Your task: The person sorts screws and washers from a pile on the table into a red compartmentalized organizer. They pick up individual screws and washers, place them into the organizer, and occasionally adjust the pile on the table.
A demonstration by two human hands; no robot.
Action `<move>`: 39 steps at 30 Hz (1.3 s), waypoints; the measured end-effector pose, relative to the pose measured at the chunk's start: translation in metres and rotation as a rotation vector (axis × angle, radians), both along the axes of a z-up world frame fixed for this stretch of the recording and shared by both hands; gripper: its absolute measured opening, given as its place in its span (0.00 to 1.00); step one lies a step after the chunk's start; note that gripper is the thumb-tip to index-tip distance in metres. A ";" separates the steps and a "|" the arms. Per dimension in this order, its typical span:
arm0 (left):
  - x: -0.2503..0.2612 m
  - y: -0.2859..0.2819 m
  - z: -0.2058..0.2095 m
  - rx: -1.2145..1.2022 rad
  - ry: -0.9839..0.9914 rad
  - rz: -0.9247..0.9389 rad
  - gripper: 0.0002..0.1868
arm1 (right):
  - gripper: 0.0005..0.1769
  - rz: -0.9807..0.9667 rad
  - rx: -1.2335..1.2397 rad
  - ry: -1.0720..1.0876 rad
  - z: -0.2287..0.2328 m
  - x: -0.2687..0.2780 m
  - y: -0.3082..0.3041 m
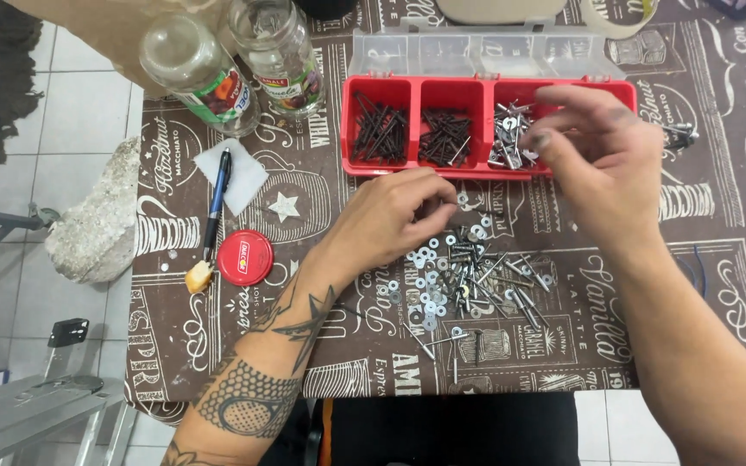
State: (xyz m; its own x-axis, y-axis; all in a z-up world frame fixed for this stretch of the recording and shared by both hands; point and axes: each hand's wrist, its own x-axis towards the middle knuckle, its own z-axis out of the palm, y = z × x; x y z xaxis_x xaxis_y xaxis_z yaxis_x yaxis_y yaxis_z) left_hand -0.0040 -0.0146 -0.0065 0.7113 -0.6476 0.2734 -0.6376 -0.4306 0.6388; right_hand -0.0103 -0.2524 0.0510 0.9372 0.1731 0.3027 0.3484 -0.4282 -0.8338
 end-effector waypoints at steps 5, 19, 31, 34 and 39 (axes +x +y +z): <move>0.001 0.001 -0.006 -0.062 -0.012 0.067 0.07 | 0.16 -0.052 0.083 0.118 0.009 0.002 0.003; -0.001 0.000 0.003 -0.162 0.062 0.166 0.08 | 0.20 0.210 0.282 0.242 -0.021 0.001 0.023; -0.010 -0.003 0.025 0.141 -0.020 -0.088 0.07 | 0.10 0.165 -0.418 -0.096 -0.033 0.006 -0.008; -0.009 -0.003 0.017 0.121 -0.028 -0.065 0.06 | 0.09 0.233 -0.746 -0.079 -0.025 0.005 -0.003; -0.007 -0.005 0.000 0.102 -0.030 -0.035 0.06 | 0.14 0.273 -1.022 0.159 -0.019 0.008 0.009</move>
State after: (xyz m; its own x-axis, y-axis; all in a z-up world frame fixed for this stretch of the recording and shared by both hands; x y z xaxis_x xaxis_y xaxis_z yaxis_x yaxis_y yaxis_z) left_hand -0.0112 -0.0194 -0.0062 0.6799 -0.6976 0.2260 -0.6718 -0.4691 0.5732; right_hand -0.0024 -0.2432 0.0320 0.8442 0.4854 -0.2271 0.4571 -0.8734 -0.1679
